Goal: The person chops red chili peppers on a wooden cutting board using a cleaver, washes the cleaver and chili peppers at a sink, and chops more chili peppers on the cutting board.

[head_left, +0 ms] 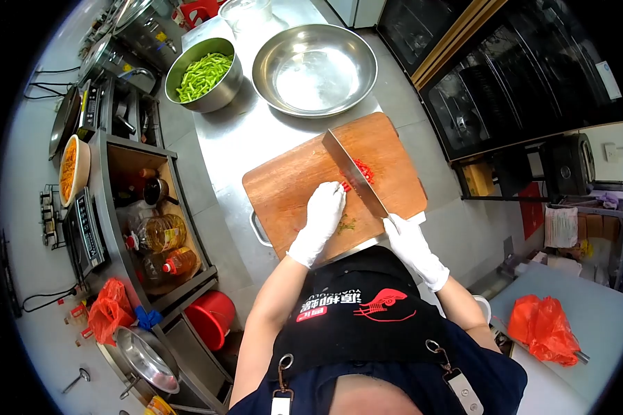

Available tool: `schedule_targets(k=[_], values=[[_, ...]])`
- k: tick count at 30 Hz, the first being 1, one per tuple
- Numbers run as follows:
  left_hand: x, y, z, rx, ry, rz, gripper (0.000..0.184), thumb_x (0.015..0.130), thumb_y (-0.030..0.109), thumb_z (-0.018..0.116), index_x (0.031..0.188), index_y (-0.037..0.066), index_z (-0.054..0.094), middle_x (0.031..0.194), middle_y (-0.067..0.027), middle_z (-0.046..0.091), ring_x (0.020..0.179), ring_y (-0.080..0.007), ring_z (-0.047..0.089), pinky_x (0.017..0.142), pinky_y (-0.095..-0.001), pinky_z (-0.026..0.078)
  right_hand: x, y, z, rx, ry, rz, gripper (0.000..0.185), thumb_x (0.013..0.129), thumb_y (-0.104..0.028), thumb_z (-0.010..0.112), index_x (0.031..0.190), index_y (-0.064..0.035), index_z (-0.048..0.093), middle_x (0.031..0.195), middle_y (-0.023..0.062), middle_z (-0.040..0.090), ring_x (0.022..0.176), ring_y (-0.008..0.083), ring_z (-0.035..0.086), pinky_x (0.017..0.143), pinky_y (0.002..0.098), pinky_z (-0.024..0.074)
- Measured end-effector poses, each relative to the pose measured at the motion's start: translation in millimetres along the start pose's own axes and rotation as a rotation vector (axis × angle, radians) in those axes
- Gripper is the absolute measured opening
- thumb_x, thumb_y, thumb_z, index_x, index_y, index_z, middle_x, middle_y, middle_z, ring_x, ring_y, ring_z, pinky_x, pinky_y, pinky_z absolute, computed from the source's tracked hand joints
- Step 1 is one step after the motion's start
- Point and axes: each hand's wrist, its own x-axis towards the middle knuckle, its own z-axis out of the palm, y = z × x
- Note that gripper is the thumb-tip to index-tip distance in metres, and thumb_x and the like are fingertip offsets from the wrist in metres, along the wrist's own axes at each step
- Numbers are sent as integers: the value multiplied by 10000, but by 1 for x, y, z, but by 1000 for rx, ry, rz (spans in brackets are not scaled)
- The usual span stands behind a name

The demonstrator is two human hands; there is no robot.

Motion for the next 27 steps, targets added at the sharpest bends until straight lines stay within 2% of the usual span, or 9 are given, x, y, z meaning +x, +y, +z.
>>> schedule_targets(k=[9,15,18,22,26,27], values=[[3,3,-2,14,-27,-14,75,802,48,676,853,13,633,873,-116,623,812,-300,599,714,-389,517,-2,-6,0,-81,-27,-49,229,971,-211,472,961,-16,593,801,228,636,776,431,623,690,495,491],[3,3,-2,10,-51,-20,94,806,79,653,866,7,645,898,-119,620,868,-291,594,753,-377,500,-3,-8,11,-223,-42,-99,226,979,-203,443,886,-22,542,746,234,620,698,433,612,652,505,489],[5,3,-2,35,-33,-13,81,793,62,676,851,12,648,883,-113,634,834,-299,603,730,-388,513,12,-8,15,-222,-98,-92,227,978,-196,441,859,-21,526,728,238,611,680,437,607,637,510,485],[3,2,0,26,-42,-27,98,799,74,678,871,11,657,910,-117,646,861,-300,610,756,-393,513,20,-8,25,-213,-53,-112,230,980,-195,435,866,-16,522,729,242,611,705,439,611,658,526,477],[1,2,-2,22,-40,-52,133,799,97,698,899,16,666,955,-123,656,901,-305,619,785,-397,512,22,7,15,55,-37,-128,266,972,-203,475,980,31,602,831,272,639,793,458,622,704,491,488],[2,3,-4,20,-43,-67,147,797,107,707,909,18,669,972,-125,659,914,-306,621,794,-397,511,22,4,8,15,-79,-44,279,968,-202,490,1032,36,621,871,275,645,826,456,624,726,475,490]])
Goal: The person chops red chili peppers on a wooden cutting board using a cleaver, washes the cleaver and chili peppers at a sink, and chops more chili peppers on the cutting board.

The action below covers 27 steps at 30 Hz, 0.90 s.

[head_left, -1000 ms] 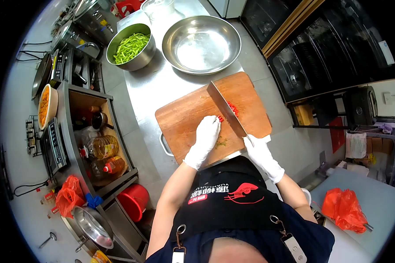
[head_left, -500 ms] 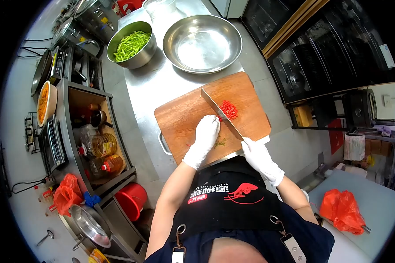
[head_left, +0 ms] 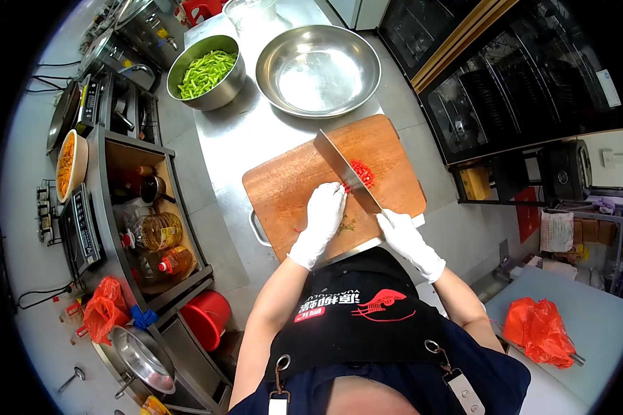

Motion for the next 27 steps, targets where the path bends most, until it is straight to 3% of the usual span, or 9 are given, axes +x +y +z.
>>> schedule_targets(k=[6,12,21,27], values=[[-3,8,-7,1,162,-34,257,755,155,774,968,44,680,1028,-119,654,956,-300,622,819,-392,506,-14,-20,-11,-44,44,-49,276,965,-200,488,1032,32,620,869,268,649,828,446,626,730,468,494],[-13,2,-7,-17,115,-22,260,767,130,744,992,40,648,1025,-118,639,956,-307,607,824,-412,482,-23,-20,-7,-107,43,-28,277,967,-201,480,1061,18,622,878,251,658,828,426,637,743,467,504],[-8,-3,-6,-25,50,12,141,776,71,715,902,38,662,920,-98,654,871,-287,617,741,-391,481,-23,-12,7,-179,78,-39,305,974,-223,472,1099,5,631,920,239,669,850,408,646,755,464,513],[-6,-3,-4,-46,28,14,110,781,60,696,879,24,660,892,-104,644,863,-294,614,750,-394,483,-22,-23,1,-240,20,-28,249,981,-214,453,973,-4,586,829,240,648,780,428,628,702,502,499]])
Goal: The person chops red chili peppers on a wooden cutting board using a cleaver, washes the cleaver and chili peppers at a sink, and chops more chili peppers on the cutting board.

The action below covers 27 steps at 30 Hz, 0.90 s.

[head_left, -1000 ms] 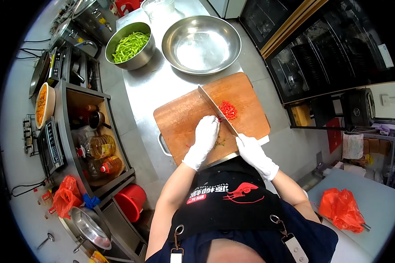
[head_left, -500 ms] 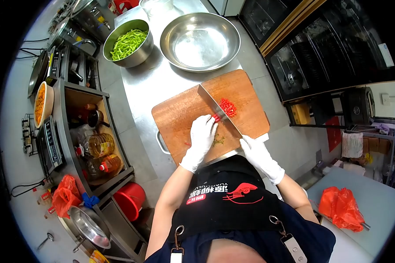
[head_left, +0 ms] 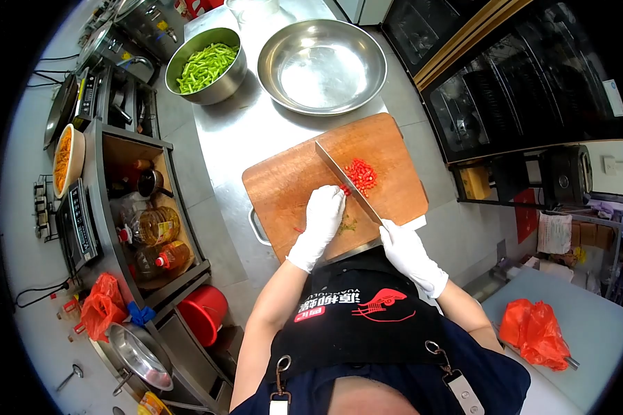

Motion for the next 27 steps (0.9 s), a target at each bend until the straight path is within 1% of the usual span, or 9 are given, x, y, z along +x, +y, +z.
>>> schedule_targets(k=[3,6,7,10,11,15,18,24,27], values=[[0,-4,2,-22,9,9,110,781,56,694,880,22,659,888,-105,643,864,-297,614,758,-393,485,11,-5,0,13,-110,73,234,983,-212,439,913,-14,543,775,251,628,747,443,616,679,525,482],[1,-3,2,-15,15,11,109,785,54,692,883,22,658,891,-106,645,868,-298,615,765,-390,487,27,-3,14,48,-83,40,238,985,-217,430,913,-17,537,767,264,623,749,459,611,677,532,476],[3,-3,1,-17,23,6,110,785,54,692,885,22,659,894,-107,646,868,-298,615,765,-390,487,28,0,15,46,-101,54,242,982,-216,433,924,-10,546,789,265,628,780,467,612,691,530,479],[0,-1,1,-25,21,-10,112,785,51,692,888,22,659,902,-108,650,873,-299,616,768,-390,489,27,12,13,187,-29,24,254,976,-212,452,939,10,571,819,273,633,806,474,612,713,527,479],[-1,-2,1,-27,12,-13,113,785,51,692,890,22,659,905,-108,651,875,-299,617,769,-390,489,28,20,11,225,-42,23,271,971,-206,471,984,31,601,866,282,640,834,472,616,731,509,484],[-2,-4,2,-16,0,4,116,786,50,695,892,19,660,906,-108,654,881,-299,618,771,-389,491,23,24,3,98,-68,-107,297,971,-201,476,1069,47,608,904,292,646,861,466,622,732,481,495],[-3,-3,3,-19,38,2,119,787,50,697,896,16,661,908,-108,656,878,-300,617,768,-389,493,16,4,-9,210,-76,39,291,970,-197,479,1064,46,610,877,288,648,844,464,625,732,482,496],[-4,-2,3,-35,26,-10,119,791,50,695,900,16,662,907,-111,655,878,-303,618,766,-394,495,16,4,-7,156,-78,29,281,969,-191,479,1061,38,613,863,285,648,835,458,628,730,481,500],[-4,-3,4,-36,15,-19,122,793,54,696,905,18,661,909,-113,655,881,-303,617,767,-395,496,18,2,-10,155,-103,26,266,970,-192,474,1018,38,600,834,286,639,818,462,622,706,493,494]])
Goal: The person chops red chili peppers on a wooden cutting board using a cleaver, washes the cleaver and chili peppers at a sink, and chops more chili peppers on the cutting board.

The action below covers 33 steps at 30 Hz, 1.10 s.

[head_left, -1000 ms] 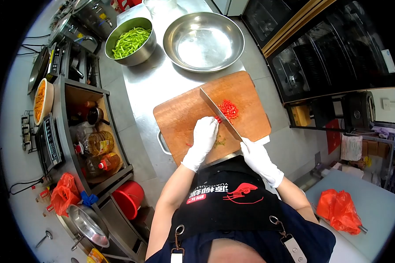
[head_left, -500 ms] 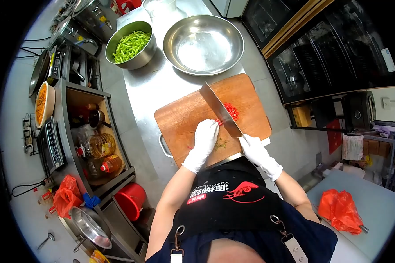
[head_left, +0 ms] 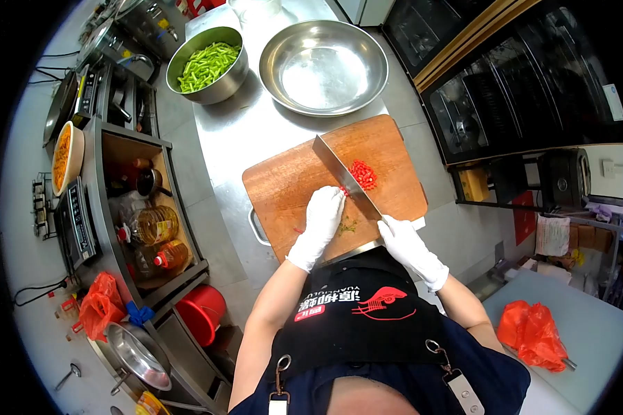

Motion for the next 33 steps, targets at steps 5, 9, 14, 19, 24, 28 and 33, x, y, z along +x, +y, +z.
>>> schedule_targets(k=[5,9,14,19,24,28,33], values=[[-2,-1,1,11,27,-1,124,796,62,696,908,24,659,910,-112,653,889,-299,619,773,-390,499,16,2,17,-25,36,-31,242,971,-197,469,921,18,569,796,285,621,786,476,606,676,518,478],[0,1,0,6,40,3,120,798,65,696,906,24,660,912,-110,654,893,-300,620,780,-391,501,37,7,33,41,148,-37,248,973,-202,469,924,13,583,804,282,624,778,477,608,671,523,479],[-3,-1,2,-2,58,-30,147,784,81,722,915,34,675,949,-108,665,916,-301,625,806,-389,507,32,16,22,178,73,59,284,960,-199,521,1027,56,624,851,287,645,812,454,633,705,471,494],[-5,8,0,-54,144,-97,217,763,98,760,954,41,677,987,-109,664,945,-301,626,838,-393,510,13,-2,2,106,70,31,294,962,-205,513,1042,57,620,869,288,646,824,451,635,726,460,497],[-10,10,-5,-52,150,-97,261,761,98,759,998,50,661,1025,-110,656,964,-303,617,852,-394,499,7,-7,-1,92,21,24,295,960,-207,502,1072,42,615,883,279,652,843,453,631,736,470,498],[-12,8,-4,-26,149,-67,252,752,81,766,981,53,665,1007,-103,661,946,-293,623,834,-387,504,5,-4,5,62,45,-23,293,957,-207,496,1085,30,613,878,273,654,834,455,630,736,488,500],[-10,4,-3,-2,69,-53,174,784,73,713,947,37,665,961,-116,658,918,-296,620,796,-389,491,8,2,13,5,57,-51,288,965,-210,476,1085,14,611,864,268,655,815,454,631,728,507,499]])
